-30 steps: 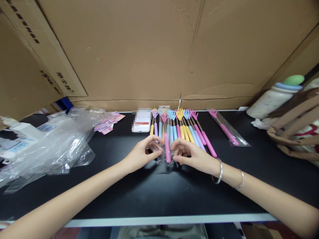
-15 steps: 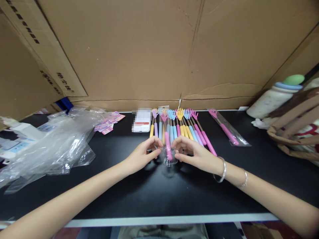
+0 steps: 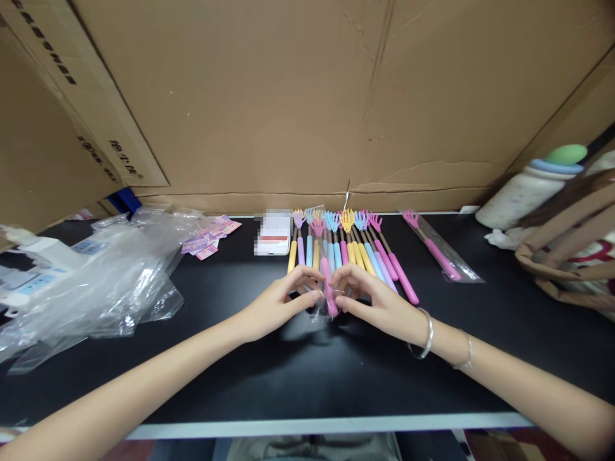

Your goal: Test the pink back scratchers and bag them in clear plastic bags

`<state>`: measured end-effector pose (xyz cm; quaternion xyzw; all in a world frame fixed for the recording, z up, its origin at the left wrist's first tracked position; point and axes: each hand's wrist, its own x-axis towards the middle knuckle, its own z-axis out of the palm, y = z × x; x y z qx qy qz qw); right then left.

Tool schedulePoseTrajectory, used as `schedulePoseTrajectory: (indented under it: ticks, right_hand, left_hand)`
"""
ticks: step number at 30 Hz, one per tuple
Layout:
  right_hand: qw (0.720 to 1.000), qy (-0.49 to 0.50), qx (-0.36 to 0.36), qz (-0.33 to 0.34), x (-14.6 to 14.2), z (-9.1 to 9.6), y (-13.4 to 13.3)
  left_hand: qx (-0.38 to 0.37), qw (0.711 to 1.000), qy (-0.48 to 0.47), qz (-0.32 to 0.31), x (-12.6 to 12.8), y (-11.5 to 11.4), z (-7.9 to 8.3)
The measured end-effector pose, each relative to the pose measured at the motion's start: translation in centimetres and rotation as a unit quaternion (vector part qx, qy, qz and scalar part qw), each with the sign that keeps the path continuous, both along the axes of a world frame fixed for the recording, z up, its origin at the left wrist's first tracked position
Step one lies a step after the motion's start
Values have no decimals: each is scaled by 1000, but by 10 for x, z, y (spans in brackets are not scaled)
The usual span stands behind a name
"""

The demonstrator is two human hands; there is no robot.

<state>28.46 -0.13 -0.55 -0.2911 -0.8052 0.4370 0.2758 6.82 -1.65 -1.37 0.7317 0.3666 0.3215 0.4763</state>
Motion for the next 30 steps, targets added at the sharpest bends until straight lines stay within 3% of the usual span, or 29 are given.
schedulePoseTrajectory:
  ticks: [5, 9, 13, 20, 30]
  right_hand:
    - [999, 31, -6, -7, -2, -2, -2]
    - [997, 59, -53, -7, -3, -3, -2]
    - [993, 75, -95, -14, -3, -4, 1]
    - [991, 65, -112, -17, 0, -7, 6]
    - [993, 49, -105, -2, 0, -5, 4]
  left_hand:
    - [-6, 998, 64, 6, 2, -6, 5]
    - [7, 995, 95, 5, 2, -8, 6]
    - [-4, 999, 47, 12, 2, -4, -1]
    - [-119, 990, -57, 51, 2, 5, -6]
    - [-92, 994, -42, 47, 4, 1, -4]
